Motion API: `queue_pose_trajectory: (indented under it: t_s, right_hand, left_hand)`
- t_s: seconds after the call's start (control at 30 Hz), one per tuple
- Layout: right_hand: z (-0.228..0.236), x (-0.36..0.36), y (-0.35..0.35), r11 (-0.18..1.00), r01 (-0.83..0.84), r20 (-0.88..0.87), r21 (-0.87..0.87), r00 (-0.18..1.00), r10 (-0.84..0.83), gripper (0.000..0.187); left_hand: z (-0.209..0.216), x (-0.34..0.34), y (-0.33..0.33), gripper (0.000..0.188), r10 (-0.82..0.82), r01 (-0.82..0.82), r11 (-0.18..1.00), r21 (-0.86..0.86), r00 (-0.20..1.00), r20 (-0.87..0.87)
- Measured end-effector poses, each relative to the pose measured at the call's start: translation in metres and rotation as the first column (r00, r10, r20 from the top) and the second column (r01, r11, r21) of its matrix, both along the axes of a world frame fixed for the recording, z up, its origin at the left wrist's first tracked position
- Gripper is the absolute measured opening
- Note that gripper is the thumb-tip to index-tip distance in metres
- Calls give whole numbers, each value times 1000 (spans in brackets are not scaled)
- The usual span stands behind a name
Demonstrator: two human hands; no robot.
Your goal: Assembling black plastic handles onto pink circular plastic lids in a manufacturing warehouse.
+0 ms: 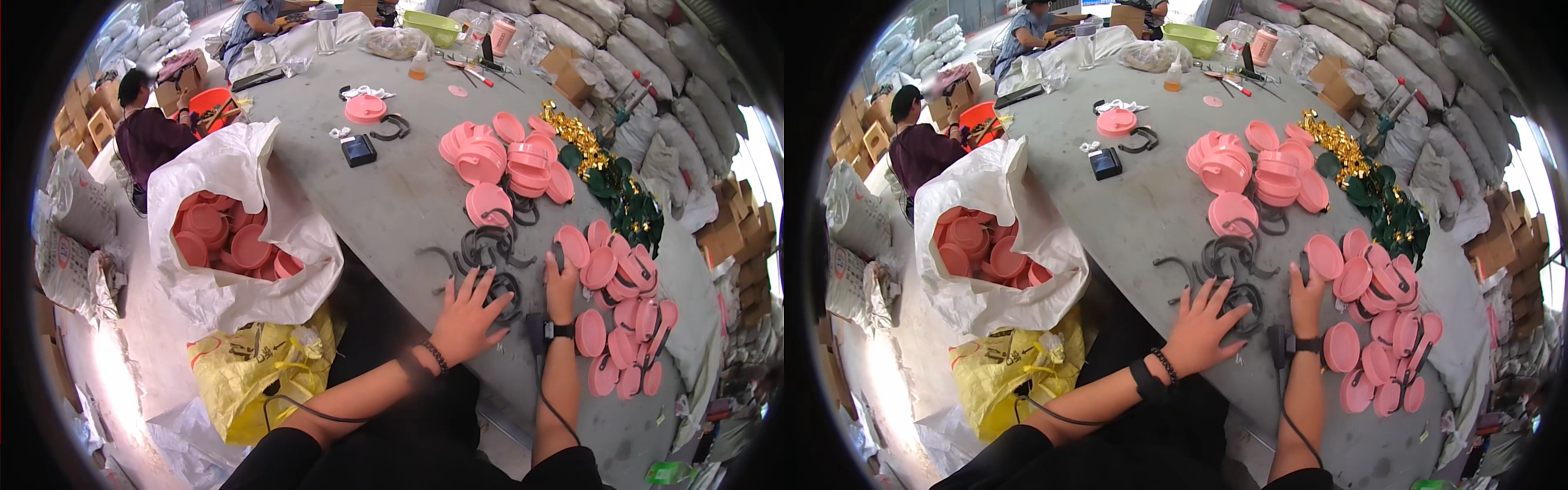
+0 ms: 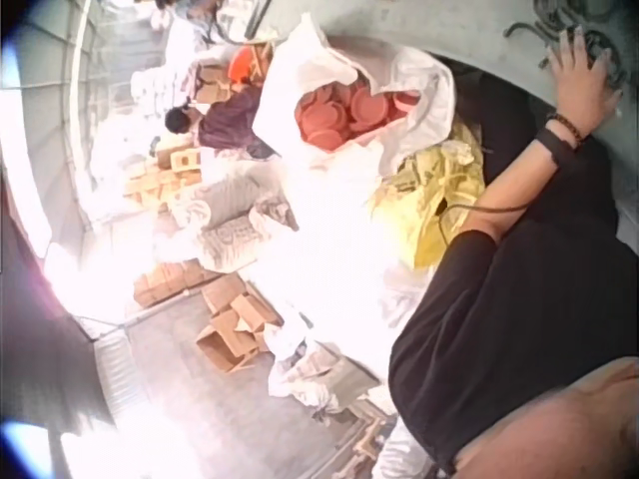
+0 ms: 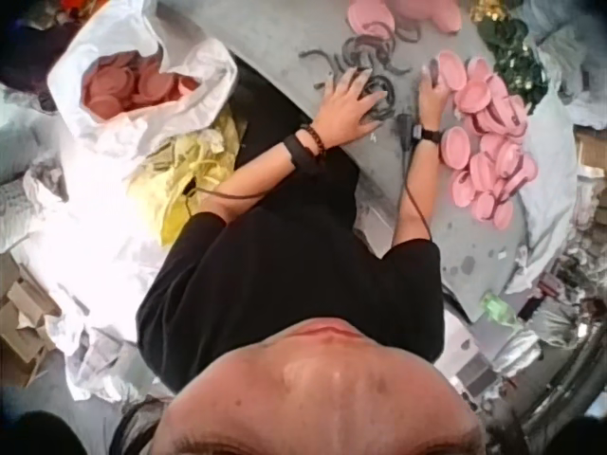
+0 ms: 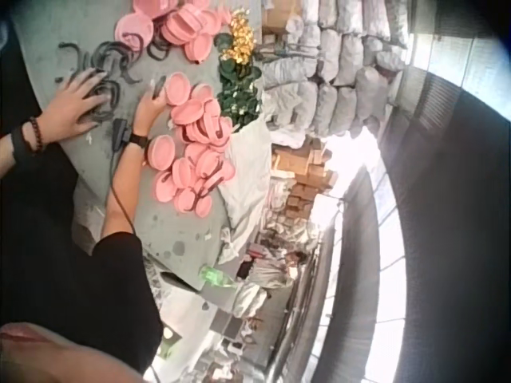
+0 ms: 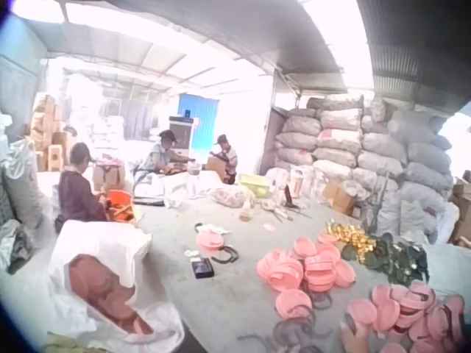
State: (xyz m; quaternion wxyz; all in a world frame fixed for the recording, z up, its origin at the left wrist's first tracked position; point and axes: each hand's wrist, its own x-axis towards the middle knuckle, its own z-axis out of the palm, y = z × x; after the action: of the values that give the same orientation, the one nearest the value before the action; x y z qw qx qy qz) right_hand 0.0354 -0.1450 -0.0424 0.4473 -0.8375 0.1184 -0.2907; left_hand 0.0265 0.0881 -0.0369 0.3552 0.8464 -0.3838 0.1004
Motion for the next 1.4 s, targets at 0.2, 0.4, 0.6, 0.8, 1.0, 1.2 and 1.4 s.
queue_pose_trajectory:
  t_s: [0.2,0.4,0.6,0.8,1.0,1.2,1.4]
  right_hand:
    - [-3,-10,0,969,-38,-48,243,998,51,33]
    - [11,-9,11,974,-18,-61,227,998,33,39]
    - [9,-8,4,972,7,-129,233,991,23,42]
    - [9,-3,12,980,-52,-115,194,991,75,38]
    - [3,0,7,970,-121,-61,212,989,137,35]
    - [3,-5,8,979,-58,93,193,995,40,36]
    - [22,-2,12,942,49,253,-333,967,39,30]
  left_hand:
    - [6,44,33,51,-44,7,951,-308,993,-113]
    - [16,138,17,51,27,-83,979,-185,958,-287]
    - [12,193,-35,61,232,-136,964,230,853,-468]
    - [-13,198,-41,50,234,-295,954,-57,848,-475]
    - [-11,211,-30,28,-260,-266,772,-578,697,-668]
    - [38,204,-27,29,-365,-255,646,-719,724,-585]
    - [95,146,-19,29,-752,-417,364,-833,395,-527]
